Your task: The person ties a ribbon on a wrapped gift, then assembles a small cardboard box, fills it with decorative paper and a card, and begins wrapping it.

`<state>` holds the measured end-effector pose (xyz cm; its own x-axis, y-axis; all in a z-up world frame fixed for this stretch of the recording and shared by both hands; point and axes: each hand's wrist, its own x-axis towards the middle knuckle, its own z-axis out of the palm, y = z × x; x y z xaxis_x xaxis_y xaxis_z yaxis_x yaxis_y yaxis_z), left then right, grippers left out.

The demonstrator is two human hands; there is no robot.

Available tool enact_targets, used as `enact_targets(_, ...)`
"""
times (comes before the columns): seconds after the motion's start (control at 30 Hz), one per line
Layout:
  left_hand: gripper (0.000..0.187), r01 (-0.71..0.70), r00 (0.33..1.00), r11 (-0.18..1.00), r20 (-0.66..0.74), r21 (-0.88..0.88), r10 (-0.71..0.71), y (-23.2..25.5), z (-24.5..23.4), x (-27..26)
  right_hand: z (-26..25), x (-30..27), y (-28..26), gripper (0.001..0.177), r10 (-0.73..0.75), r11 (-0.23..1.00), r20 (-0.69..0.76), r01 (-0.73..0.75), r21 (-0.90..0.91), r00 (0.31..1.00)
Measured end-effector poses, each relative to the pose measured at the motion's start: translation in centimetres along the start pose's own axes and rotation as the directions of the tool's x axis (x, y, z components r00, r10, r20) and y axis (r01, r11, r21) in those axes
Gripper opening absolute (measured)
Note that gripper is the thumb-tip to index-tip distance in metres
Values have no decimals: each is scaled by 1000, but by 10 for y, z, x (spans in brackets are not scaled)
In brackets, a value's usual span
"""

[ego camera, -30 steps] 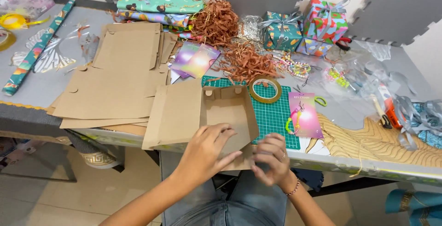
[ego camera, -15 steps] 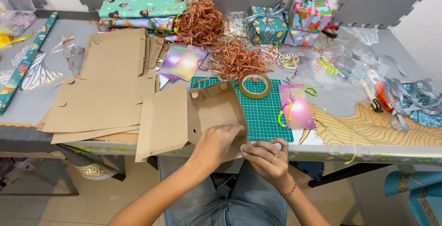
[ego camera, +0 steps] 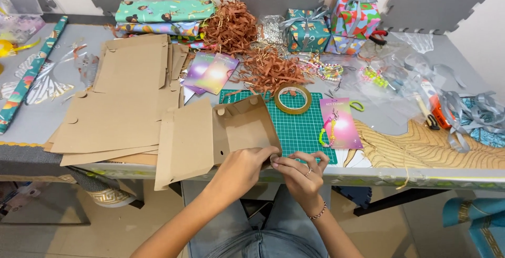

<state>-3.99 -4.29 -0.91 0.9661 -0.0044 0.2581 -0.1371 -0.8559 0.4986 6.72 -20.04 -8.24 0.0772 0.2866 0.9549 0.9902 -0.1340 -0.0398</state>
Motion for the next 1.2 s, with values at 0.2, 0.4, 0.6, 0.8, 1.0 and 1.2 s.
enact_targets(0.2, 56, -14, 1000, 1000, 2, 14, 14, 0, 5, 2, -4, 6, 1, 18, 7, 1000, 31, -6, -5, 999)
enact_targets(0.4, 50, -19, 999, 1000, 48, 25, 17, 8, 4, -5, -2, -10, 4, 12, 4, 999, -4, -4, -40, 1000)
enact_targets(0.6, 41, 92, 996, 993, 2, 73, -93, 4, 2, -2, -5, -6, 23, 28, 6, 990, 206, -35, 139, 979)
enact_targets(0.8, 33, 92, 992, 982, 99, -163, -77, 38, -37, -4, 1, 7, 18, 24, 312, 892, 149, -343, 294, 938)
enact_targets(1.0, 46, 60, 981, 998, 185, -15, -56, 39, -61, -15, -1, 23, 26, 23, 240, 922, 300, -314, 228, 923)
enact_targets(1.2, 51, 80, 979, 983, 174, 167, -109, 2, -73, -37, -12, 42, 28, 33, 194, 972, 365, -228, 52, 911)
